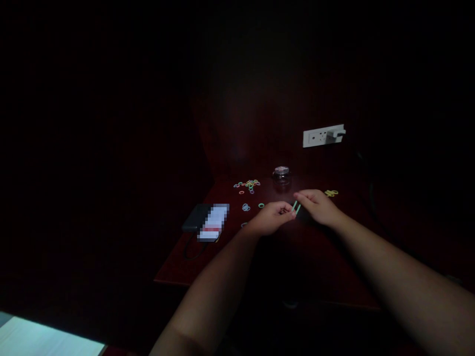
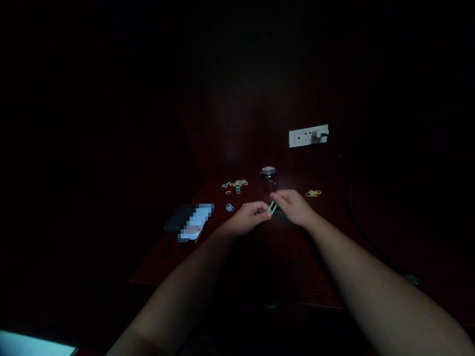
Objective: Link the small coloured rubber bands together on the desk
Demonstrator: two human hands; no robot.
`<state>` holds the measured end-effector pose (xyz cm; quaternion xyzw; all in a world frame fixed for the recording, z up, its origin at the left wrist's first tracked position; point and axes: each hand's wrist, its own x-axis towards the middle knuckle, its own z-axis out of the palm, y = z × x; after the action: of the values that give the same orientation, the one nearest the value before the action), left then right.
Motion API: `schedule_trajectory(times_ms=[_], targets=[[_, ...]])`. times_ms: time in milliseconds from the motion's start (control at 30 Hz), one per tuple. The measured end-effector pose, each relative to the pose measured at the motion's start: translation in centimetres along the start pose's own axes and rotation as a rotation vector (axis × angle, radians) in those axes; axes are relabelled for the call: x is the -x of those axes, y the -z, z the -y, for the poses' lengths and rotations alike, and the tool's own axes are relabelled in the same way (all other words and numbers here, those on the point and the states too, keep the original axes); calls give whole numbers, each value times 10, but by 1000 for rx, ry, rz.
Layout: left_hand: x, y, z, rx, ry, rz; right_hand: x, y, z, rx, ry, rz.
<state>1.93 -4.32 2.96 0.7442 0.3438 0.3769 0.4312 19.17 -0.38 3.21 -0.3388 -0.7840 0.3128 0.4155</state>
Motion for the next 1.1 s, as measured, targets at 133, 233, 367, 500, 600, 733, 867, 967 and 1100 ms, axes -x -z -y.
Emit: schedule_trajectory(times_ms=[133, 233, 367, 500, 600, 733, 867, 967, 1100], targets=[[1, 0, -1, 11, 6, 4, 0, 1, -1, -93, -38, -61], [2, 0, 2, 7, -3, 3, 0, 2, -1, -232, -68, -184], [2, 0, 7, -36, 8, -44, 0, 3, 0, -270, -59, -85], [1, 2, 10, -64, -10, -79, 2, -2, 1, -119, -20, 178], [0, 4, 10, -66, -4, -73, 2, -5, 1, -106, -42, 122], [1, 5, 10, -65, 2, -71, 1, -4, 4, -146, -45, 55], [2, 6, 10, -84, 23, -104, 0, -1, 8, -216, -51, -74], [2, 7, 12, -111, 37, -141, 1, -1, 9, -190, -46, -62], [1, 7, 14, -147, 45, -121, 2, -6, 5, -5, 26, 122]])
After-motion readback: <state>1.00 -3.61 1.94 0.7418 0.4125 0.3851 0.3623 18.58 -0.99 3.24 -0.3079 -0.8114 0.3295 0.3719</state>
